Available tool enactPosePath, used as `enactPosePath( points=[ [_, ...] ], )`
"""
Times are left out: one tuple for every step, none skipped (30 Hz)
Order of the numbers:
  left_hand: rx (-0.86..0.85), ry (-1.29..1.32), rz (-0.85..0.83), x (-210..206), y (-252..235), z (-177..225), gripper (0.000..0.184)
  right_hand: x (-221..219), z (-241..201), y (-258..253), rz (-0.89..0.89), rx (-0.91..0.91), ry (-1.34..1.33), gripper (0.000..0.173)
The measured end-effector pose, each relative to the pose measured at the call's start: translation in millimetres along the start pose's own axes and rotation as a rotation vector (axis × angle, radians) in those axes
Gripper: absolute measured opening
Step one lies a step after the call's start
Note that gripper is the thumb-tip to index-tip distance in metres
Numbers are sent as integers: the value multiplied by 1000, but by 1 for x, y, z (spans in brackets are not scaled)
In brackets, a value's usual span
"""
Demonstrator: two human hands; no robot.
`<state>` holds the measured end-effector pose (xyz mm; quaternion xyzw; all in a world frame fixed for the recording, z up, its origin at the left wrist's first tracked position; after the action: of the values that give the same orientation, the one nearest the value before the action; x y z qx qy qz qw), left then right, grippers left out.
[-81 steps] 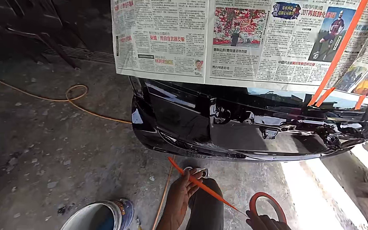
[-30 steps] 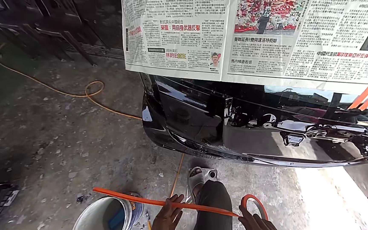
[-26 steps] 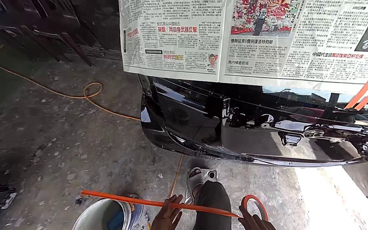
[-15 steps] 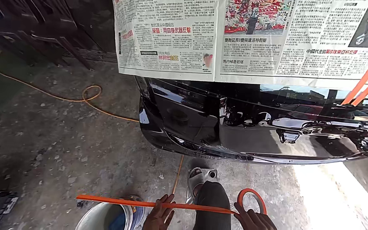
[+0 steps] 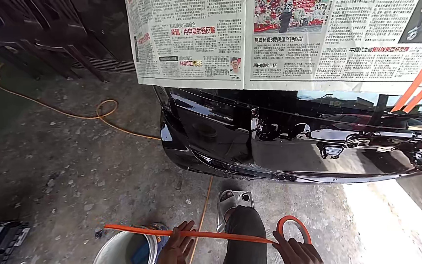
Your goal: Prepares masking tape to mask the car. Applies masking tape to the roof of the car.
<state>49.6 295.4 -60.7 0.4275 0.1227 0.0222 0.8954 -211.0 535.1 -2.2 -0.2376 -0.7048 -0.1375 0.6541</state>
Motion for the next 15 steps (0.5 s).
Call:
enactPosePath(
  points=[
    [5, -8, -6, 2, -1, 2, 41, 0, -1, 0, 2, 4, -2, 31],
    [12, -10, -11, 4, -1, 3, 41, -1, -2, 0, 1, 4, -6, 31],
    [15, -7, -8, 5, 0, 2, 40, -3, -1, 3, 2, 3, -12, 30],
    [20, 1, -5, 5, 0, 0, 40, -5, 1, 5, 6, 1, -13, 30],
    [29, 10, -5, 6, 1, -2, 41, -8, 4, 9, 10, -7, -10, 30],
    [35, 15, 2, 7, 2, -3, 41, -12, 7, 14, 4, -25, -3, 30],
    [43, 18, 3, 9, 4, -5, 42, -16, 10, 19, -11, -45, -2, 30],
    [52, 20, -3, 11, 5, -7, 42, -19, 13, 24, -28, -66, -9, 30],
    [57, 17, -11, 12, 5, -9, 43, -22, 15, 28, -43, -86, -22, 31],
    [62, 16, -21, 12, 5, -9, 43, -24, 17, 29, -62, -109, -35, 31],
    [64, 19, -17, 12, 5, -10, 43, -25, 17, 30, -85, -128, -47, 32],
    [61, 23, -4, 13, 5, -8, 43, -22, 16, 28, -98, -136, -57, 33],
    [50, 34, 3, 14, 3, -5, 42, -19, 13, 23, -101, -135, -61, 33],
    [31, 40, 6, 17, -1, -1, 42, -15, 11, 18, -95, -121, -57, 33],
    [17, 46, 1, 21, -5, 3, 41, -10, 8, 13, -76, -97, -47, 33]
  ],
)
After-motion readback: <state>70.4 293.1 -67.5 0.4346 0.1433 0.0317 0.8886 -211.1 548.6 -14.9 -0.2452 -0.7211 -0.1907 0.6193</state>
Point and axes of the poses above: each hand's wrist, its own y-axis away from the middle knuckle, its own x-axis out of the back of the hand, z = x × y, the point moved 4 cm from there along -y, towards the middle knuckle, and after that the axes turned 6 degrees about y, right-handed, at the moved point
